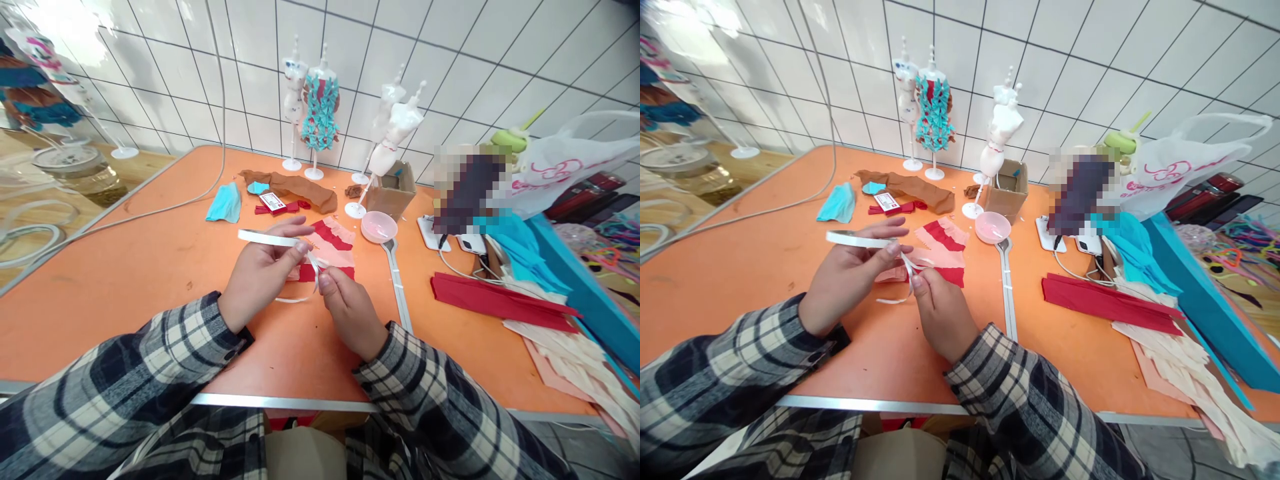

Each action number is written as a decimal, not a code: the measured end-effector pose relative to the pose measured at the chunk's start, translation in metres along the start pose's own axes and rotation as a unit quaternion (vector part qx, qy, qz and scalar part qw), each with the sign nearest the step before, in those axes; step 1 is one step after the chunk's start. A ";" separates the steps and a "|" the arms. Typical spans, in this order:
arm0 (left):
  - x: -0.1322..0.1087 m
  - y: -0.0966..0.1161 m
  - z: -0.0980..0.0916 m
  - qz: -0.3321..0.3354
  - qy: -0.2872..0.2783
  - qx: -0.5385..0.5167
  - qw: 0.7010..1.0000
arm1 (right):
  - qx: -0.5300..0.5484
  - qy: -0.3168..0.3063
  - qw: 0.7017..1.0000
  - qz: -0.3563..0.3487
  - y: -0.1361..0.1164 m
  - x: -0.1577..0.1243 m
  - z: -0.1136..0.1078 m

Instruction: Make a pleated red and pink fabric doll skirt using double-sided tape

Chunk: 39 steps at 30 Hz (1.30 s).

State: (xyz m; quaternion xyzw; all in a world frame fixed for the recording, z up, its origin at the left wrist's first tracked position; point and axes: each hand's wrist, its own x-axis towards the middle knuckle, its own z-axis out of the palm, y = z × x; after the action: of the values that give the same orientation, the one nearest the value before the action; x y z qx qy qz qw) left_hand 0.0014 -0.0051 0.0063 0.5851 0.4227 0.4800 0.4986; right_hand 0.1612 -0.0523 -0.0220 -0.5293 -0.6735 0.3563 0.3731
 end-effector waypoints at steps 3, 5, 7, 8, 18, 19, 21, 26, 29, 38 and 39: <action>0.003 0.002 -0.004 0.007 0.040 0.039 0.998 | 0.049 -0.021 0.999 0.009 0.000 0.000 0.001; 0.003 0.003 -0.004 0.016 0.071 0.036 0.997 | 0.085 -0.036 0.996 0.017 -0.001 -0.001 0.001; 0.002 0.003 -0.003 0.031 0.094 0.021 0.995 | 0.109 -0.052 0.993 0.021 -0.002 -0.002 0.001; 0.001 0.003 -0.003 0.036 0.098 0.007 0.994 | 0.115 -0.058 0.991 0.022 -0.003 -0.003 0.002; 0.005 0.018 -0.010 0.022 0.090 -0.157 0.983 | 0.151 0.034 0.983 -0.094 -0.009 -0.014 -0.005; 0.004 0.019 -0.009 0.003 0.065 -0.166 0.984 | 0.140 0.066 0.984 -0.091 -0.008 -0.013 -0.005; 0.001 0.019 -0.007 -0.031 0.008 -0.179 0.983 | 0.109 0.097 0.987 -0.074 -0.007 -0.010 -0.005; -0.004 0.018 -0.004 -0.048 -0.057 -0.198 0.977 | 0.086 0.093 0.988 -0.087 -0.008 -0.006 -0.007; -0.004 0.019 -0.005 -0.039 -0.062 -0.212 0.974 | 0.058 0.081 0.985 -0.141 -0.010 -0.010 -0.011; -0.007 0.023 -0.005 -0.045 -0.064 -0.236 0.969 | -0.022 0.057 0.969 -0.240 -0.010 -0.011 -0.010; -0.007 0.023 -0.005 -0.044 -0.065 -0.242 0.967 | -0.028 0.058 0.968 -0.241 -0.010 -0.010 -0.010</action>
State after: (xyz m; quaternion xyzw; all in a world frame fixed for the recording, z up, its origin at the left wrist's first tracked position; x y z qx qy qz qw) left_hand -0.0046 -0.0144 0.0280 0.4577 0.2860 0.5066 0.6723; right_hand 0.1673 -0.0635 -0.0103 -0.3815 -0.7679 0.2055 0.4718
